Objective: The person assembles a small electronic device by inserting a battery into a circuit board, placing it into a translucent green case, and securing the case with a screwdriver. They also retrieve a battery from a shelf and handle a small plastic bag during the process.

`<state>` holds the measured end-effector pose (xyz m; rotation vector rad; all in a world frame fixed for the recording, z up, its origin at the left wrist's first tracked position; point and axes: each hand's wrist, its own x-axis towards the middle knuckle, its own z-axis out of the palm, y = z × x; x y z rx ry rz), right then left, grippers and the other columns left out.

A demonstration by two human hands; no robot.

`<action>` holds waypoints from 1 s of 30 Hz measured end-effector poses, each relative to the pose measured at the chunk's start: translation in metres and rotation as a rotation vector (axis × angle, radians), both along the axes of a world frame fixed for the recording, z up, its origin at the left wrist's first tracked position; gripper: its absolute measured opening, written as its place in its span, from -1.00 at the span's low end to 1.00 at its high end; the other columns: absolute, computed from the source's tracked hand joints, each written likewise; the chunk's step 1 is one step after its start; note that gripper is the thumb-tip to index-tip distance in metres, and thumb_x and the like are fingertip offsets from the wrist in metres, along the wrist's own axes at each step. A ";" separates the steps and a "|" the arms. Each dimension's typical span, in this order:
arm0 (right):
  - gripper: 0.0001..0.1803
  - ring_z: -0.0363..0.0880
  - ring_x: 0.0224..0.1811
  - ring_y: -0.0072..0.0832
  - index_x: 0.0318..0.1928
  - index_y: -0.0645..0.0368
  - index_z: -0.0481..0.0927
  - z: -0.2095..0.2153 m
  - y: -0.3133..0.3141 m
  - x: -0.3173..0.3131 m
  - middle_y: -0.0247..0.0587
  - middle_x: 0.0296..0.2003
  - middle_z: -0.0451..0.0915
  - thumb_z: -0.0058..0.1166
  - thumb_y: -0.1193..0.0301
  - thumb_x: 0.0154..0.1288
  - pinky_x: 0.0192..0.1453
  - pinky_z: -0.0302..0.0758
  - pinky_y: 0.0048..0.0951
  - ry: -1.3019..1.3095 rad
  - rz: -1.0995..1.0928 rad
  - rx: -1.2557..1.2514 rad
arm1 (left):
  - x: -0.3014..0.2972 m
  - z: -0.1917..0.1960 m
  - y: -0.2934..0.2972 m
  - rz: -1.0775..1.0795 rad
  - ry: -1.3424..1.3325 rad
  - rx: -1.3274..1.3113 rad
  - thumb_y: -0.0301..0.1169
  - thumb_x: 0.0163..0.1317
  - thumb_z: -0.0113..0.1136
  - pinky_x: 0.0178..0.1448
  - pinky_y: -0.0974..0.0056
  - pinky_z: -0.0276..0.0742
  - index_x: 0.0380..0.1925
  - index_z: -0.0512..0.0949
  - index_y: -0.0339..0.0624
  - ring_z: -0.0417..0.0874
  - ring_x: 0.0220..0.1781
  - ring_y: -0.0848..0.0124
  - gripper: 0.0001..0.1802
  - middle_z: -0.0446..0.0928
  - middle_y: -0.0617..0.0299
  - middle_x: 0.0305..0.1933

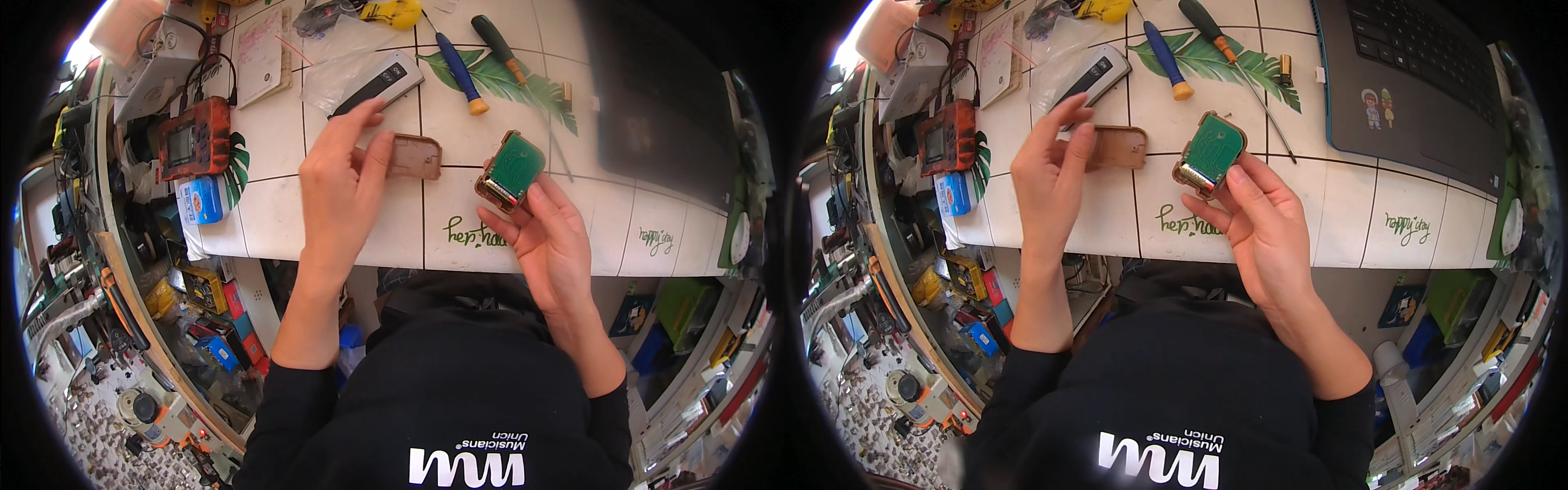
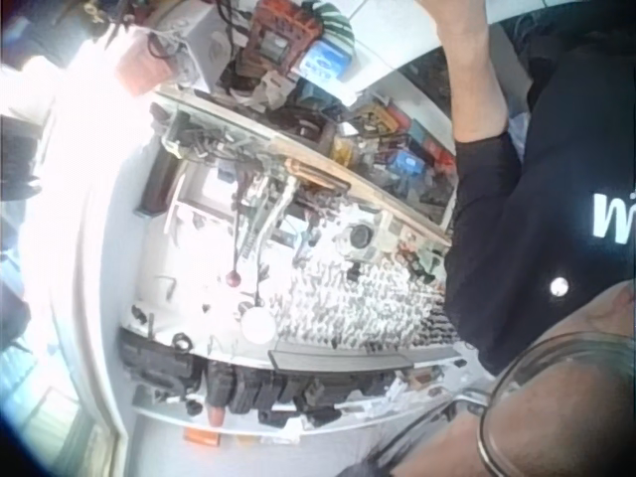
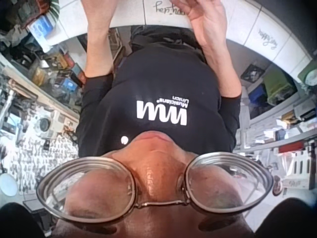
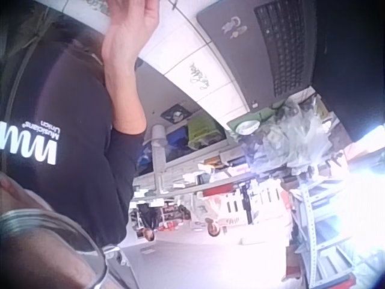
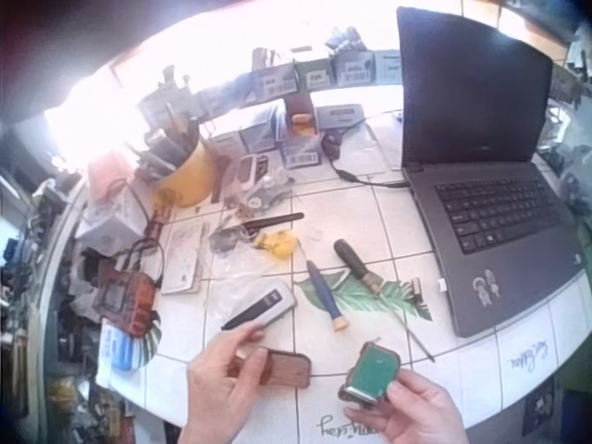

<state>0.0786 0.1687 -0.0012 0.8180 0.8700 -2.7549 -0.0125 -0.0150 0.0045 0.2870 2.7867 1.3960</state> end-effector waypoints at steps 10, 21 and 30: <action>-0.68 0.54 -0.01 -0.39 0.09 0.31 0.39 0.001 -0.008 -0.001 -0.14 -0.03 0.52 -0.08 0.46 0.37 0.10 0.51 -0.31 0.024 -0.007 -0.005 | 0.028 0.012 0.039 -0.292 0.235 -0.018 -0.45 -0.20 0.43 -0.32 0.30 0.48 -0.18 0.55 -0.24 0.53 -0.38 0.26 -0.53 0.48 0.12 -0.29; -0.67 0.52 -0.04 -0.52 0.08 0.29 0.41 -0.003 -0.009 0.004 -0.22 -0.05 0.52 -0.01 0.46 0.35 0.05 0.54 -0.41 0.037 -0.016 0.089 | 0.029 0.013 0.046 -0.276 0.005 0.105 -0.56 -0.13 0.35 -0.33 0.37 0.52 -0.16 0.54 -0.31 0.56 -0.38 0.40 -0.58 0.48 0.15 -0.25; -0.70 0.52 0.05 -0.35 0.07 0.34 0.37 0.000 -0.009 0.001 -0.14 -0.04 0.51 -0.11 0.47 0.38 0.12 0.54 -0.25 0.070 -0.060 0.045 | 0.029 0.008 0.045 -0.169 -0.307 0.496 -0.59 -0.06 0.29 -0.22 0.43 0.55 -0.11 0.54 -0.33 0.52 -0.30 0.50 -0.59 0.46 0.21 -0.21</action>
